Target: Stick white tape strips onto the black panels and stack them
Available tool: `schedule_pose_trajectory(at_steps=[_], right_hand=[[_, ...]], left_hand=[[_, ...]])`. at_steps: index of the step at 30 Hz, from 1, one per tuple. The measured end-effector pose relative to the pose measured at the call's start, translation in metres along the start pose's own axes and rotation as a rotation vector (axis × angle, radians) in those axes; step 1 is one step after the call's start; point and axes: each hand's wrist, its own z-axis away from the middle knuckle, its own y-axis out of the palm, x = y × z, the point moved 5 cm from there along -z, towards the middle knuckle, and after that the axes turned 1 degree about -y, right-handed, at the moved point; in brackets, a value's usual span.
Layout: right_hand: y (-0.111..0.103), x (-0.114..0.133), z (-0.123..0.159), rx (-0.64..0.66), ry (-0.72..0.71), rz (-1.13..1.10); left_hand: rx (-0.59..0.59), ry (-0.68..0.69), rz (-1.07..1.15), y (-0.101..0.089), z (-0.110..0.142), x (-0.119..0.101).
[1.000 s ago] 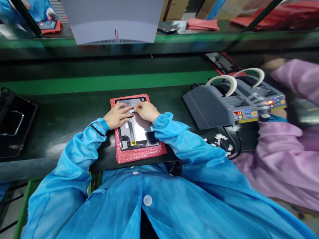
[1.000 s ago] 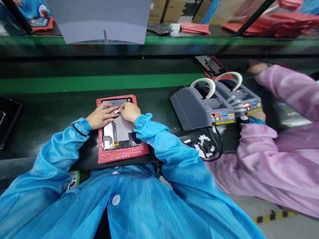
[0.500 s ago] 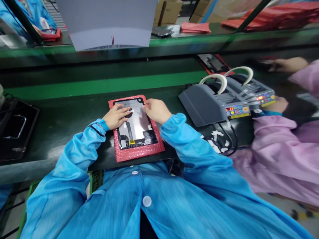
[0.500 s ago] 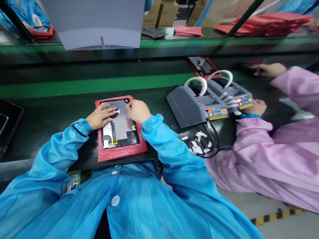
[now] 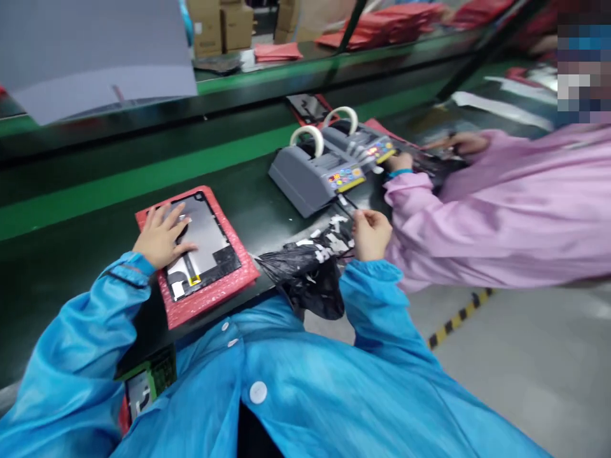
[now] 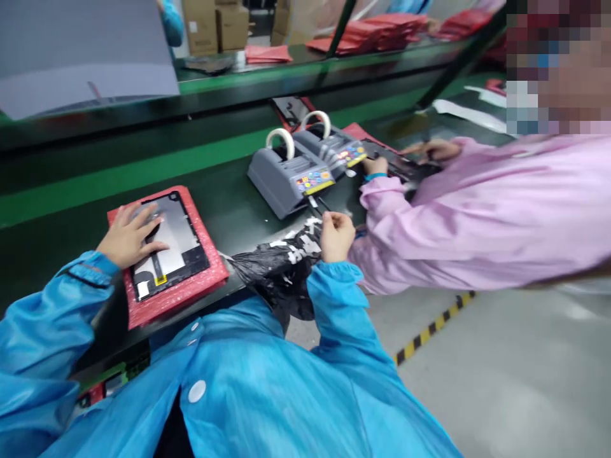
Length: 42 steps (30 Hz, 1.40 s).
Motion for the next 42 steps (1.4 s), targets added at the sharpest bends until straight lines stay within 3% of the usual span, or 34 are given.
schedule_pose_trajectory(at_steps=[3, 6, 9, 15, 21, 26, 31, 37, 40, 42], right_hand=[[0.000, 0.002, -0.013, -0.036, 0.161, -0.105], [0.018, 0.008, -0.018, 0.084, 0.229, -0.212], [0.028, 0.013, -0.019, 0.099, 0.185, -0.233], [0.010, 0.018, -0.007, -0.116, 0.009, -0.182], [0.015, 0.010, -0.004, -0.033, 0.123, -0.391], [0.020, 0.010, -0.011, -0.023, 0.202, -0.363], [0.027, 0.006, -0.021, 0.048, 0.229, -0.342], [0.028, 0.005, -0.022, 0.012, 0.201, -0.367], [0.019, 0.021, -0.011, -0.052, 0.053, -0.263], [0.022, 0.039, 0.005, 0.015, -0.056, -0.221]], left_hand=[[-0.068, -0.068, 0.030, -0.001, 0.005, 0.008], [-0.094, -0.090, 0.063, 0.000, 0.011, 0.015], [-0.078, -0.091, 0.058, 0.000, 0.013, 0.016], [-0.043, -0.138, 0.048, -0.007, 0.010, 0.016], [-0.120, -0.158, 0.062, -0.011, 0.009, 0.021], [-0.081, -0.122, 0.084, -0.007, 0.011, 0.013], [-0.121, -0.142, 0.106, -0.012, 0.007, 0.013], [-0.183, -0.093, 0.137, -0.032, -0.012, -0.012], [-0.198, -0.064, 0.134, -0.038, -0.023, -0.031], [-0.170, -0.041, 0.195, -0.038, -0.029, -0.047]])
